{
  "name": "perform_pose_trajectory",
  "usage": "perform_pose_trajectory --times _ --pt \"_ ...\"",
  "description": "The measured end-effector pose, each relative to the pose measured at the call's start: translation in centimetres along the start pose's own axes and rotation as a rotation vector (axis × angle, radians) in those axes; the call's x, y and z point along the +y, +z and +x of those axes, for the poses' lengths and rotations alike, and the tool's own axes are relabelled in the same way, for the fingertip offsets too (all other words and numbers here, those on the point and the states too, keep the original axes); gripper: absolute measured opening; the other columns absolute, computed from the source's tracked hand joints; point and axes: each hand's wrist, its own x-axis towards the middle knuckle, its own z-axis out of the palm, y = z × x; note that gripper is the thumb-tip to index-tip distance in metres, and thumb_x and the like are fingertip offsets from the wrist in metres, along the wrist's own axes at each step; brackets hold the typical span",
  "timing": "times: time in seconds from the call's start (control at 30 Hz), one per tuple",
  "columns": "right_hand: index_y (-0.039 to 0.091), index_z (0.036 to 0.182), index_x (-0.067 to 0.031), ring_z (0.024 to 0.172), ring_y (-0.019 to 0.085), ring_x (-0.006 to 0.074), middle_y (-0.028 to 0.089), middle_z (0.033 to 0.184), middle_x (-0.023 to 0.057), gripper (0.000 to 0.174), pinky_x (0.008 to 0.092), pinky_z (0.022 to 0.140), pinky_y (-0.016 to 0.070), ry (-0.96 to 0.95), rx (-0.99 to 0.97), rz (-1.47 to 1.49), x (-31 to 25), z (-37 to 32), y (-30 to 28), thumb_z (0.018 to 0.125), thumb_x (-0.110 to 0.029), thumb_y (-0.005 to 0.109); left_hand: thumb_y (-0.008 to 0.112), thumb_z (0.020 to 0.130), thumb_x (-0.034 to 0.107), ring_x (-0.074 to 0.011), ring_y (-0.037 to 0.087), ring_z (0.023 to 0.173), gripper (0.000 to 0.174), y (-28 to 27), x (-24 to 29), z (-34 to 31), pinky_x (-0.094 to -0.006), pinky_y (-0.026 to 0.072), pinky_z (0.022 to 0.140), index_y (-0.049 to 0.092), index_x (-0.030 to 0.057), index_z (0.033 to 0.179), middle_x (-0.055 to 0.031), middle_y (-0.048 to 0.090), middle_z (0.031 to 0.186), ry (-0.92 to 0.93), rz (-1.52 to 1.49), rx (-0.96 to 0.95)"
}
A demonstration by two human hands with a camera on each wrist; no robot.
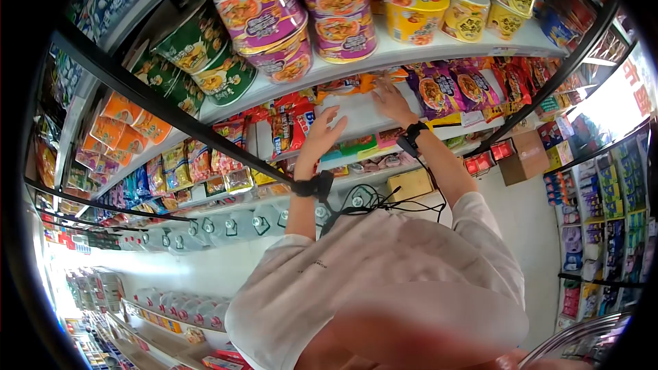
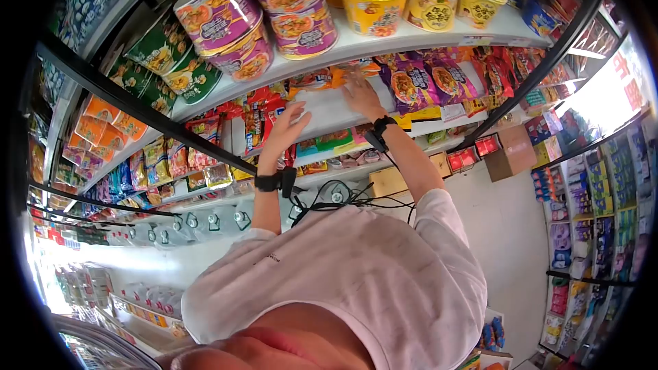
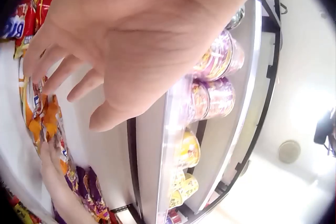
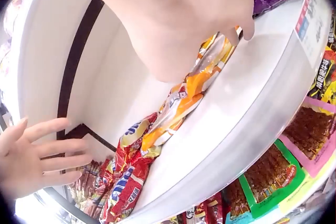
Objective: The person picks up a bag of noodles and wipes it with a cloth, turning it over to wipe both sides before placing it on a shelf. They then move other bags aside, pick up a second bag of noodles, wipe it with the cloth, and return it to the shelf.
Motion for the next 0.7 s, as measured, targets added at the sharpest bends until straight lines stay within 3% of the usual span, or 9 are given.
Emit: perform_pose_trajectory --times 0.17,0.27,0.5,0.6,0.7 --pt "0.057 0.130 -0.0044 0.131 0.046 0.0379 0.045 0.144 0.0171 0.044 0.0486 0.102 0.0447 -0.044 0.252 -0.121 -2.0 -0.2 0.2 0.091 -0.026 0.061 0.066 0.096 0.029 -0.0310 0.055 0.127 0.048 -2.9 -0.4 -4.0 -0.0395 0.0469 0.102 0.054 0.0042 0.135 -0.0218 0.059 0.132 -0.044 -0.116 -0.046" --pt "0.060 0.121 -0.0011 0.124 0.050 0.0358 0.052 0.131 0.0149 0.040 0.0479 0.097 0.0471 -0.094 0.281 -0.172 -2.5 0.2 1.3 0.087 -0.021 0.064 0.064 0.098 0.024 -0.0278 0.056 0.126 0.045 -3.4 -2.1 -5.0 -0.0371 0.0487 0.100 0.054 -0.0001 0.134 -0.0195 0.060 0.131 -0.061 -0.213 -0.087" --pt "0.060 0.122 0.0014 0.132 0.046 0.0336 0.053 0.131 0.0145 0.043 0.0483 0.102 0.0431 -0.128 0.247 -0.353 -3.2 0.2 1.4 0.087 -0.024 0.064 0.063 0.099 0.022 -0.0259 0.056 0.126 0.044 -4.4 -5.7 -6.5 -0.0356 0.0506 0.097 0.053 -0.0012 0.135 -0.0178 0.059 0.133 -0.105 -0.296 -0.145" --pt "0.059 0.125 0.0016 0.125 0.050 0.0353 0.055 0.126 0.0170 0.044 0.0475 0.099 0.0453 -0.100 0.218 -0.377 -3.8 0.2 0.6 0.090 -0.025 0.062 0.062 0.099 0.021 -0.0249 0.057 0.124 0.042 -5.3 -6.3 -6.9 -0.0349 0.0511 0.097 0.054 -0.0008 0.134 -0.0170 0.059 0.131 -0.129 -0.312 -0.159" --pt "0.060 0.124 0.0039 0.124 0.052 0.0366 0.056 0.126 0.0179 0.046 0.0472 0.100 0.0452 -0.192 0.311 -0.390 -3.6 0.0 0.5 0.089 -0.026 0.063 0.062 0.099 0.020 -0.0242 0.058 0.122 0.039 -5.6 -6.7 -7.2 -0.0349 0.0517 0.095 0.055 -0.0007 0.132 -0.0154 0.061 0.128 -0.142 -0.273 -0.116"
